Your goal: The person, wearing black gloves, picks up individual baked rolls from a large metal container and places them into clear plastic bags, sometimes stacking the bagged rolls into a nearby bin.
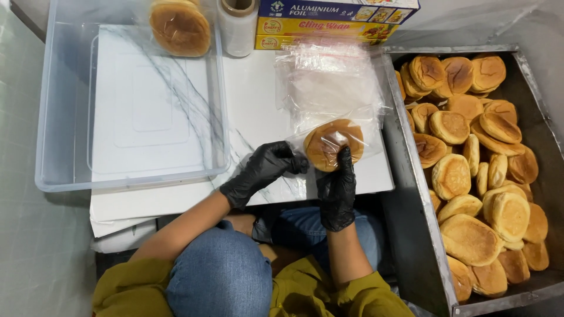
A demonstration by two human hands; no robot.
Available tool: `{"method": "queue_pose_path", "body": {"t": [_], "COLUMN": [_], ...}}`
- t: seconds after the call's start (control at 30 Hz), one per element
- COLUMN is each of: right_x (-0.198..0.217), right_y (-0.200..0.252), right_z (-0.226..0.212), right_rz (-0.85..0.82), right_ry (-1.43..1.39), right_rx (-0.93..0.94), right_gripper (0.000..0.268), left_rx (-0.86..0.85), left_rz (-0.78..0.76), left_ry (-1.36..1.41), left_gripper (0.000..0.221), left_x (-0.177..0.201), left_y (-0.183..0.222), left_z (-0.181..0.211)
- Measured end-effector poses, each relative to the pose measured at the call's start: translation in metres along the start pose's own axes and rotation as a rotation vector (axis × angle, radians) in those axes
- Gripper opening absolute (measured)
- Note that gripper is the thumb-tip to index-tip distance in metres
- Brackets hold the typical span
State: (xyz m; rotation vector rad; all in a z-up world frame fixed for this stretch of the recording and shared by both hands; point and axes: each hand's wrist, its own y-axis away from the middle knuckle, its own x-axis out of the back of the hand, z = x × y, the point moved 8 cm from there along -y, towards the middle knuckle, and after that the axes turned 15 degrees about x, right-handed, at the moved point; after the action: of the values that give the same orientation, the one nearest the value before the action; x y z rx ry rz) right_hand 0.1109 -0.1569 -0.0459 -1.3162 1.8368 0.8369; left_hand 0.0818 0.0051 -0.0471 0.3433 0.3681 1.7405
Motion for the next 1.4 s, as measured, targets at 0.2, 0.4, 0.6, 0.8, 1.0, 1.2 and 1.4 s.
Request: {"method": "queue_pose_path", "body": {"t": [0.2, 0.4, 0.6, 0.8, 1.0, 1.2, 1.4], "right_x": [0.011, 0.012, -0.016, -0.028, -0.012, -0.018, -0.05], "right_y": [-0.019, -0.005, 0.014, 0.004, -0.03, -0.031, -0.016], "right_z": [-0.008, 0.0, 0.003, -0.066, -0.094, -0.105, -0.099], "right_rz": [-0.099, -0.314, -0.367, -0.715, -0.307, -0.156, -0.481], "right_ry": [0.046, 0.189, 0.148, 1.244, 0.462, 0.558, 1.155], "right_rx": [0.037, 0.053, 0.014, 1.1, 0.467, 0.474, 0.549], "right_gripper": [0.035, 0.037, 0.042, 0.027, 0.015, 0.019, 0.035], "left_rx": [-0.46, -0.692, -0.374, -0.442, -0.462, -0.874, -0.499], "left_rz": [0.217, 0.078, 0.076, 0.032, 0.04, 0.312, 0.673], "left_ry": [0.107, -0.113, -0.331, -0.33, -0.372, -0.606, -1.186], "left_gripper": [0.044, 0.07, 0.078, 0.07, 0.06, 0.053, 0.039], "left_x": [0.042, 0.02, 0.016, 0.016, 0.031, 0.113, 0.255], "left_y": [0.04, 0.073, 0.035, 0.057, 0.068, 0.095, 0.0], "left_z": [0.061, 0.096, 0.058, 0.077, 0.092, 0.181, 0.228]}}
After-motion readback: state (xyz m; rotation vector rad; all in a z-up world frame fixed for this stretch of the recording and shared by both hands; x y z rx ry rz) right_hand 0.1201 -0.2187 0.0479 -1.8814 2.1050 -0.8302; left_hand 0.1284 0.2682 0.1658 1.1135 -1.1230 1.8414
